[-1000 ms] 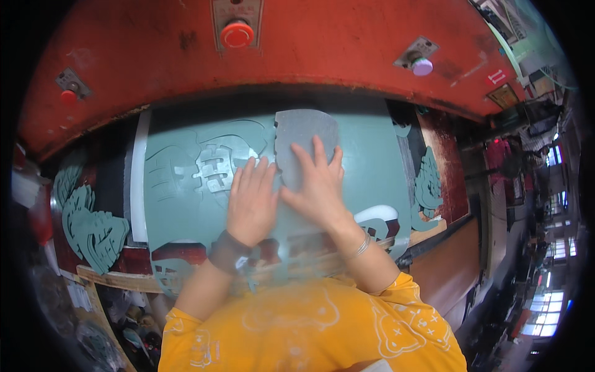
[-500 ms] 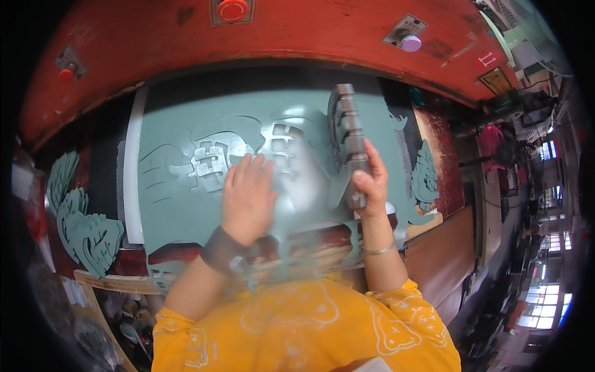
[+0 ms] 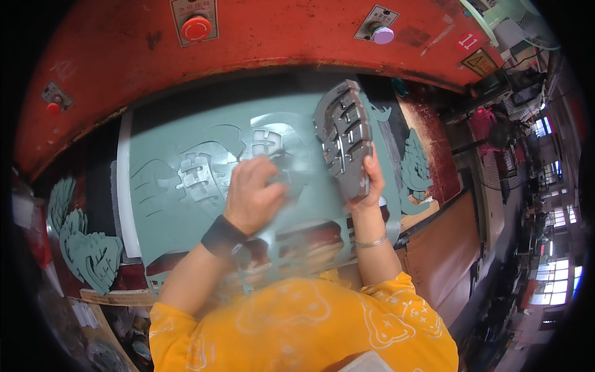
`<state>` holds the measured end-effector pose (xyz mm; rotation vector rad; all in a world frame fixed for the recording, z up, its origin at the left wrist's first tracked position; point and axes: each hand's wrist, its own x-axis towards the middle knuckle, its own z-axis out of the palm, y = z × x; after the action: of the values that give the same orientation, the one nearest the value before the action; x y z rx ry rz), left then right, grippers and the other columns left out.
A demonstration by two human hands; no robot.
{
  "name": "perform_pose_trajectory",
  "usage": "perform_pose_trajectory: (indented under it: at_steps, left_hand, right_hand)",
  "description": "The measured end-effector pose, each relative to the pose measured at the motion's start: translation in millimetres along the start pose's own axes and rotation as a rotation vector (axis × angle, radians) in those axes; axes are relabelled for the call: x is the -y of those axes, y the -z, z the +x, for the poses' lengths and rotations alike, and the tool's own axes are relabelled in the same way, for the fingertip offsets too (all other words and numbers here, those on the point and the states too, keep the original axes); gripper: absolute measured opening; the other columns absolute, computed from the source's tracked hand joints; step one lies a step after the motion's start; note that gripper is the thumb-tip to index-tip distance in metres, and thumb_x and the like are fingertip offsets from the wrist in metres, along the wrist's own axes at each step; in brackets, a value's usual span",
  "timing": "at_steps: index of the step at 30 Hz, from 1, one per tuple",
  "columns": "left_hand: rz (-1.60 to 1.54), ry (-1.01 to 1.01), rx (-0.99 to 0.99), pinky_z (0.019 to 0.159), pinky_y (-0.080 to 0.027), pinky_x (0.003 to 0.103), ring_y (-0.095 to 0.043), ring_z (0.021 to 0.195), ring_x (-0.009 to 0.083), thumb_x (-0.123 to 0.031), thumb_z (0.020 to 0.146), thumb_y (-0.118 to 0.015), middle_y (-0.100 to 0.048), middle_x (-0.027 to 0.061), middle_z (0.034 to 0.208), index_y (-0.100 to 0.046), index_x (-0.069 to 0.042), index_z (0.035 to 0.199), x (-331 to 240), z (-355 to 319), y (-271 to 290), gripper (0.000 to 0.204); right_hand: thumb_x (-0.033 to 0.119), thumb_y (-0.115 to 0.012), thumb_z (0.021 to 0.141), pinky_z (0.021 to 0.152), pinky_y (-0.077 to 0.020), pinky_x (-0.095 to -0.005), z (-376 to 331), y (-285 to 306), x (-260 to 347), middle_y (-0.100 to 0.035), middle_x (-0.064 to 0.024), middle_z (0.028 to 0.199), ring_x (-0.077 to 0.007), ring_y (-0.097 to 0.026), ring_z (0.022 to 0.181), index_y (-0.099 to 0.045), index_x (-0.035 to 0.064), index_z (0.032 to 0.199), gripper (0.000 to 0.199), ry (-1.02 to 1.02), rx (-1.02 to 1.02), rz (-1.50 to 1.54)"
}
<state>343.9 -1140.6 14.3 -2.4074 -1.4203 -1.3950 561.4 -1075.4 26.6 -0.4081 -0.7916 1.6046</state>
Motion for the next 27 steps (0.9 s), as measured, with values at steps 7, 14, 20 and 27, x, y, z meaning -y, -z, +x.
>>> perform_pose_trajectory:
  at_steps: [7, 14, 20, 27]
  left_hand:
    - [-0.111, 0.062, 0.427, 0.109, -0.029, 0.051, -0.043, 0.126, 0.0336, -0.019, 0.068, -0.075, -0.055, 0.0103, 0.124, -0.061, -0.009, 0.099, 4.1, -3.9, 3.0, 0.036]
    - [-0.165, 0.066, 0.457, 0.11, -0.029, 0.05, -0.044, 0.126, 0.0325, -0.027, 0.069, -0.075, -0.054, 0.0112, 0.124, -0.059, -0.009, 0.108, 3.8, -0.7, 8.2, 0.046]
    - [-0.174, 0.091, 0.448, 0.109, -0.03, 0.05, -0.045, 0.125, 0.0329, -0.028, 0.072, -0.074, -0.055, 0.0116, 0.123, -0.06, -0.009, 0.106, 4.7, -0.5, 4.7, 0.041]
    - [-0.417, 0.532, 0.354, 0.089, -0.045, 0.039, -0.058, 0.103, 0.0286, -0.015, 0.078, -0.07, -0.061, 0.0134, 0.105, -0.063, -0.005, 0.098, -26.3, -25.6, 45.7, 0.023]
  right_hand:
    - [0.008, -0.072, 0.07, 0.101, -0.0402, -0.0366, 18.1, 17.2, 34.8, -0.053, -0.0205, 0.131, -0.0283, -0.05, 0.121, -0.056, -0.0027, 0.124, 0.058, 0.136, -0.063, -0.718]
    - [0.013, -0.074, 0.062, 0.109, -0.0314, -0.0461, 13.3, 18.2, 26.3, -0.05, -0.0149, 0.137, -0.0397, -0.037, 0.132, -0.068, 0.0125, 0.112, 0.05, 0.181, 0.13, -1.777]
    - [0.018, -0.075, 0.063, 0.111, -0.0277, -0.0482, 14.6, 10.0, 17.7, -0.047, -0.0144, 0.138, -0.0423, -0.034, 0.132, -0.066, 0.0157, 0.114, 0.052, 0.17, 0.172, -1.943]
    - [0.026, -0.075, 0.073, 0.109, -0.0259, -0.0464, 25.1, 41.5, 45.5, -0.033, -0.0201, 0.146, -0.0362, -0.034, 0.133, -0.053, 0.0127, 0.13, 0.062, 0.397, -0.117, -1.552]
